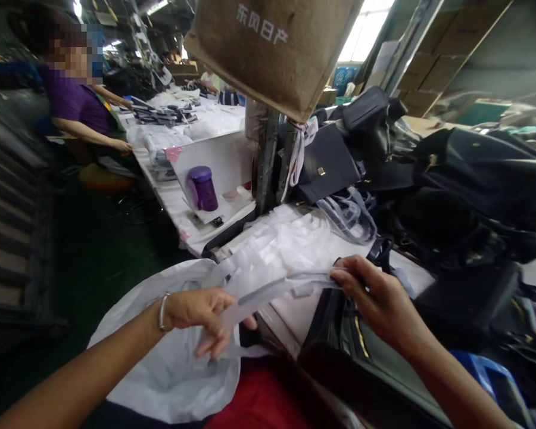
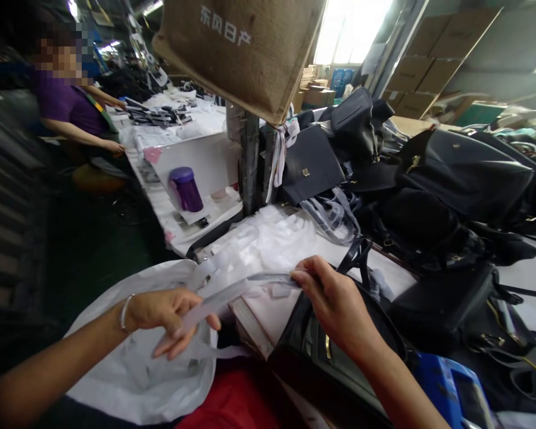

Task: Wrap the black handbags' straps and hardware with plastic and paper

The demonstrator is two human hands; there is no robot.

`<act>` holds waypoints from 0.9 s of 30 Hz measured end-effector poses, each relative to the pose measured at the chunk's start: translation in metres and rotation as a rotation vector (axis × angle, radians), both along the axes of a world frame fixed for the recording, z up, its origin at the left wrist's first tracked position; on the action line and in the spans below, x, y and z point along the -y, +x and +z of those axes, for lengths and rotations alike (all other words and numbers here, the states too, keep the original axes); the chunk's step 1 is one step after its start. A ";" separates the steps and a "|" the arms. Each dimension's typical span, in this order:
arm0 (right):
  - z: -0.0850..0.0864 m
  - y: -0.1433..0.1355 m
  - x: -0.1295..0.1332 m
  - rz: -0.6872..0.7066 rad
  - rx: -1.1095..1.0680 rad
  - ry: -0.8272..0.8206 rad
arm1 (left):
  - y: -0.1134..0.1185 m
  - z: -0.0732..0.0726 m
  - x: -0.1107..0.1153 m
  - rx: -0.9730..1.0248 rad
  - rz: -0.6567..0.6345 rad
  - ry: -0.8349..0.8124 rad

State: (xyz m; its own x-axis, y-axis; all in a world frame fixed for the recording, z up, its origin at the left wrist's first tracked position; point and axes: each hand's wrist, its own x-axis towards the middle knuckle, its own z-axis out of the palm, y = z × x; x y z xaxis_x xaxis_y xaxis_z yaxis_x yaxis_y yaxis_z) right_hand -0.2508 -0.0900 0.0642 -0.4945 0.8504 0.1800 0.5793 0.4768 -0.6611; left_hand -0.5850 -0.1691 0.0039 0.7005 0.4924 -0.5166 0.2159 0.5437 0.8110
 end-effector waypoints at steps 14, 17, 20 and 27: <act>-0.048 -0.044 0.011 0.344 0.614 0.228 | -0.089 -0.118 0.058 -1.605 0.355 0.837; -0.056 -0.045 0.008 0.367 0.656 0.208 | -0.067 -0.139 0.091 -1.476 0.335 0.905; -0.062 -0.046 0.004 0.399 0.697 0.161 | -0.048 -0.162 0.115 -1.318 0.253 0.778; -0.061 -0.057 -0.004 0.418 0.854 0.019 | -0.039 -0.208 0.089 -1.099 0.231 0.284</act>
State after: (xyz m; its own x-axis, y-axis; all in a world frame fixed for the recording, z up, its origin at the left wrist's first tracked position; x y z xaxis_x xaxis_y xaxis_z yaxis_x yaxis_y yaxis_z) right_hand -0.3075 -0.0862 0.0030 -0.7289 0.5753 -0.3711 0.6431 0.7612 -0.0831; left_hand -0.6241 -0.2582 -0.2039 -0.1798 0.7459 -0.6413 0.7995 0.4907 0.3466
